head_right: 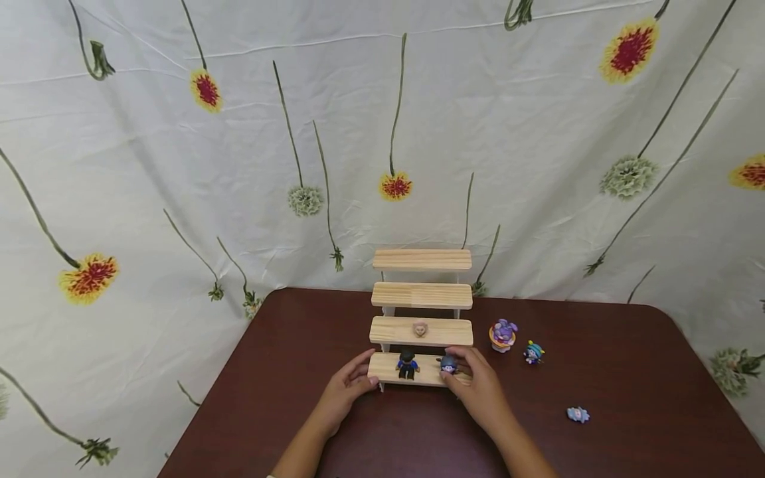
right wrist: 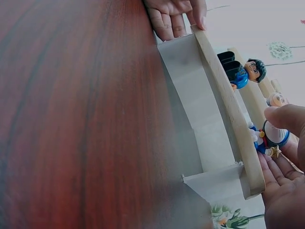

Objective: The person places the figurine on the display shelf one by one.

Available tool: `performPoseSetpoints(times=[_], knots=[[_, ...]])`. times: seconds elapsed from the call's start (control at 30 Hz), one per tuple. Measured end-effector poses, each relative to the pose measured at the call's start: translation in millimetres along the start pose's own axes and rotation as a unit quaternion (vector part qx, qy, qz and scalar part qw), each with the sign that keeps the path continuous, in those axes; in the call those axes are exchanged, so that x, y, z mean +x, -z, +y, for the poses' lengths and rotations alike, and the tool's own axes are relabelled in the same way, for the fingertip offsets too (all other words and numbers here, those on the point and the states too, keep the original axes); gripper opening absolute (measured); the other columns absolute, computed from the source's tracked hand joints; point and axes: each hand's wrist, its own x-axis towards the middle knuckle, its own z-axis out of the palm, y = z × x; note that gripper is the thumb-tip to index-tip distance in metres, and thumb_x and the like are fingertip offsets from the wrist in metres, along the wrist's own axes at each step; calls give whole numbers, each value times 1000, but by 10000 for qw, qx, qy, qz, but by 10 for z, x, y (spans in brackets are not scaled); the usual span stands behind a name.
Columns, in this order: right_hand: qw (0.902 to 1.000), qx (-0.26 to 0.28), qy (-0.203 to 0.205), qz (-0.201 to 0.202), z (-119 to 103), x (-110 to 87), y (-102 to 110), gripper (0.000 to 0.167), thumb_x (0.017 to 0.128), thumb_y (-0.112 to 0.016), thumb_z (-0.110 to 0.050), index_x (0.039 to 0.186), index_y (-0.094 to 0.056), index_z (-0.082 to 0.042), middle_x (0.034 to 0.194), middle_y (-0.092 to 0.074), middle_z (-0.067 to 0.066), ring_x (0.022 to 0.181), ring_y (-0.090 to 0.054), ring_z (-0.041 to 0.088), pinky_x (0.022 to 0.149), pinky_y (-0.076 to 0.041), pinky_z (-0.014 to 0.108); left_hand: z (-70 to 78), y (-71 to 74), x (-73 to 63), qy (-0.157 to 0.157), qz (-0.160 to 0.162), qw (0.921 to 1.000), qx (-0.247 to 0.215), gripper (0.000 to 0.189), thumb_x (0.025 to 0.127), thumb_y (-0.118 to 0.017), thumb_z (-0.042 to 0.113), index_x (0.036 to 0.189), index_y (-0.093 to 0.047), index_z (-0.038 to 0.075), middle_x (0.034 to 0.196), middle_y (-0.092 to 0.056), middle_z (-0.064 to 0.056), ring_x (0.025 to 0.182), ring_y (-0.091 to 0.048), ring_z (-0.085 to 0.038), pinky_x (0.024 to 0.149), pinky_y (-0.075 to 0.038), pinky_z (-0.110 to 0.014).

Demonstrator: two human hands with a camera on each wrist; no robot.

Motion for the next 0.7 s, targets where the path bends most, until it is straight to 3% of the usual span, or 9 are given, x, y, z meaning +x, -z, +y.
performPoseSetpoints(times=[0.33,0.5,0.7], knots=[[9998,211,-15,-1,16,13,3,44,85,-81,-9,125,-64,-6,123,-64,10,108,-62,-1,95,-51,15,-9,5,11,-37,-15,10000,-17,65,94,-72,16,153,-45,15,130,-64,-19,103,-67,-13,91,-52,-22],[9992,337,65,183,13,7,26,44,86,-80,-7,126,-62,-2,124,-66,14,104,-62,-4,93,-52,16,-7,2,7,-23,-6,10000,-25,65,94,-72,16,153,-45,15,130,-64,-19,103,-67,-14,91,-52,-22],[9986,319,182,368,-18,-2,77,38,88,-78,-9,123,-63,-2,121,-69,14,100,-65,1,88,-56,23,-6,3,4,-1,6,10000,-29,65,94,-72,16,153,-46,17,130,-64,-19,103,-67,-15,91,-52,-22]])
